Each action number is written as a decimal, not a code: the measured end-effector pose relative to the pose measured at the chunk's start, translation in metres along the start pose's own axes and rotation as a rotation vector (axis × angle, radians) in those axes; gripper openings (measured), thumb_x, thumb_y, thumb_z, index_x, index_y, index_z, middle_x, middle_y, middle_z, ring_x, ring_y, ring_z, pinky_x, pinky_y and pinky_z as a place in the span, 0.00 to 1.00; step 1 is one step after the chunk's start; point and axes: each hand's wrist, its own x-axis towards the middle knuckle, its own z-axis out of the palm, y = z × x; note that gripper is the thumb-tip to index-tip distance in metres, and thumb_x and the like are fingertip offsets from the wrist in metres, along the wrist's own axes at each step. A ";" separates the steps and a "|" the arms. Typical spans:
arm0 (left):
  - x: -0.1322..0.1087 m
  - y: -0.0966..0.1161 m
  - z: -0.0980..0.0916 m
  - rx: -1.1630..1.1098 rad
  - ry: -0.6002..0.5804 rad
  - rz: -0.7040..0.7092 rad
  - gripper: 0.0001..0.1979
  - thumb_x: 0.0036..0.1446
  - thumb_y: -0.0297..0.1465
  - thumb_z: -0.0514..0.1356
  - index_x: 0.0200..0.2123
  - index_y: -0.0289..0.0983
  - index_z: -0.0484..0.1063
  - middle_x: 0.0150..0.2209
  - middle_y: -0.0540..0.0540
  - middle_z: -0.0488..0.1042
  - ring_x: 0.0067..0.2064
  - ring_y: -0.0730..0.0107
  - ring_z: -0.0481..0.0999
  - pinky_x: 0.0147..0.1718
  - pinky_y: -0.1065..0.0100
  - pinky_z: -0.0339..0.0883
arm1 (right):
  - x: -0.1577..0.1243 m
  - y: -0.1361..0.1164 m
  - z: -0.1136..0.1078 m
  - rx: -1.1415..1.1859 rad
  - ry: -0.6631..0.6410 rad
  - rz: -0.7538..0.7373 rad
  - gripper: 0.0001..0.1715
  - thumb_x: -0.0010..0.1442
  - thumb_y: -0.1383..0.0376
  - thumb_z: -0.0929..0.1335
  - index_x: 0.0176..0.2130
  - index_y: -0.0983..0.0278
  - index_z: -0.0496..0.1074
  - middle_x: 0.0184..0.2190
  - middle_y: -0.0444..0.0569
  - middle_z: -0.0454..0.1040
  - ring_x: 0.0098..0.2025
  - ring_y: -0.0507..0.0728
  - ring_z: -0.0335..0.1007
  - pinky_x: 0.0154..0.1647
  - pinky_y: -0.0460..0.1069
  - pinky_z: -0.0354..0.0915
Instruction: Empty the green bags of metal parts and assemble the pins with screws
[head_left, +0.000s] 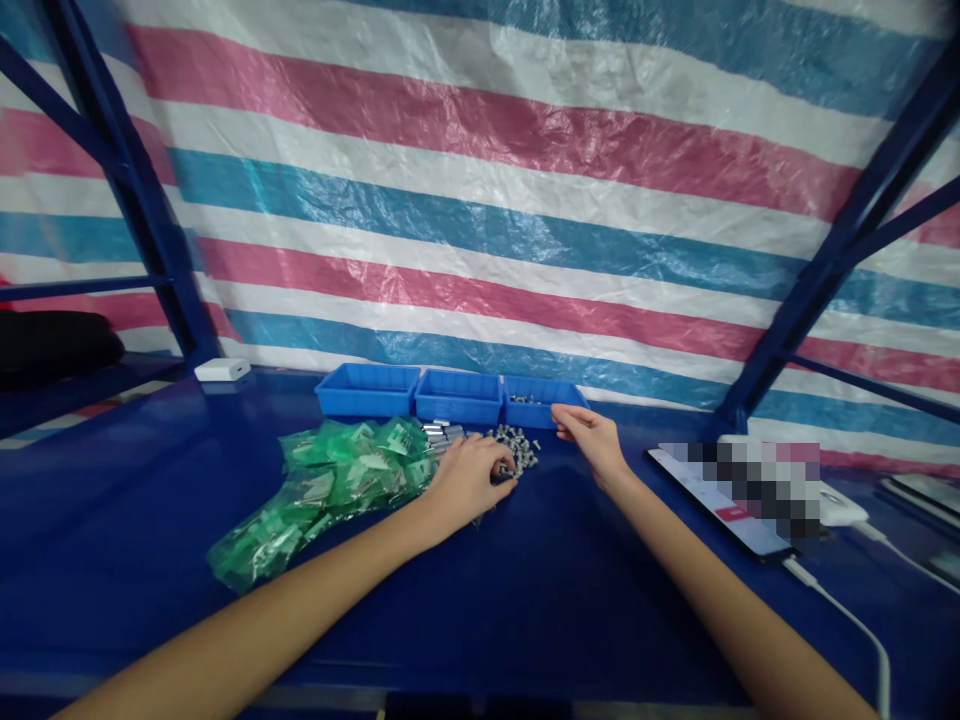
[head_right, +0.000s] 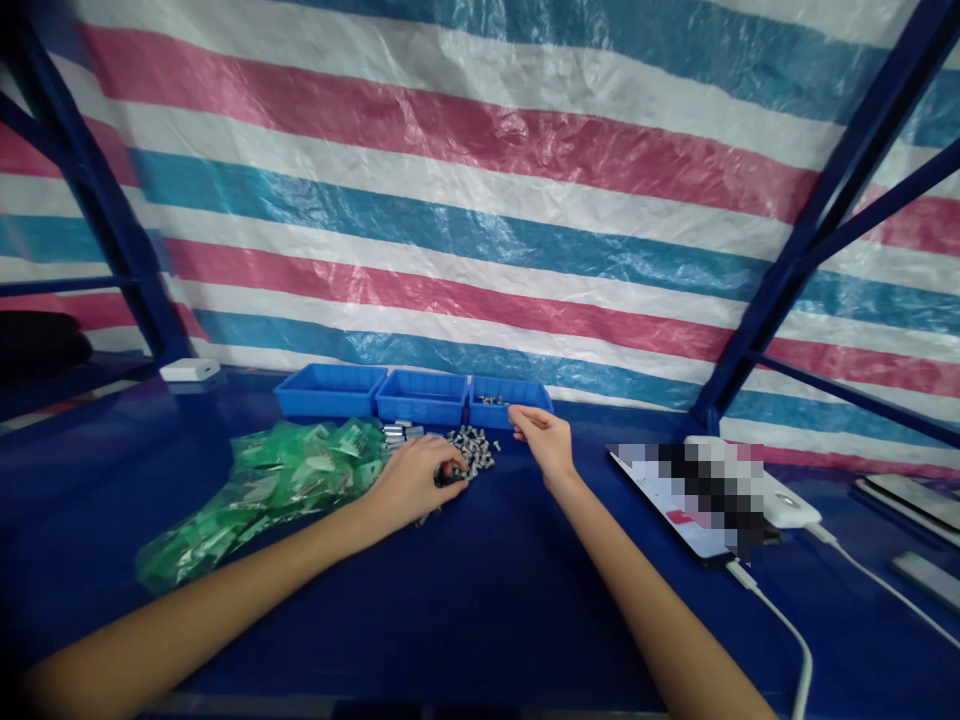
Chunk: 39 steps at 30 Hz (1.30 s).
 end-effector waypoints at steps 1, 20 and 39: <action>0.000 0.000 0.000 0.000 0.002 0.008 0.04 0.48 0.32 0.62 0.29 0.40 0.71 0.29 0.52 0.72 0.36 0.65 0.69 0.37 0.63 0.57 | 0.002 0.000 -0.001 -0.010 0.002 -0.010 0.18 0.40 0.56 0.74 0.30 0.65 0.77 0.25 0.46 0.76 0.30 0.54 0.72 0.35 0.51 0.71; 0.000 -0.004 0.002 -0.004 -0.021 0.017 0.06 0.46 0.33 0.65 0.31 0.42 0.73 0.26 0.54 0.74 0.34 0.66 0.70 0.35 0.66 0.55 | -0.009 0.006 -0.006 -0.645 -0.526 -0.379 0.24 0.44 0.55 0.72 0.43 0.56 0.74 0.38 0.48 0.73 0.35 0.56 0.68 0.40 0.53 0.64; -0.001 -0.002 0.000 0.051 -0.043 -0.033 0.09 0.52 0.32 0.58 0.38 0.41 0.73 0.37 0.48 0.71 0.41 0.64 0.71 0.40 0.64 0.61 | -0.018 0.000 0.004 -0.802 -0.632 -0.414 0.16 0.46 0.67 0.69 0.39 0.62 0.74 0.34 0.46 0.75 0.27 0.51 0.68 0.32 0.46 0.64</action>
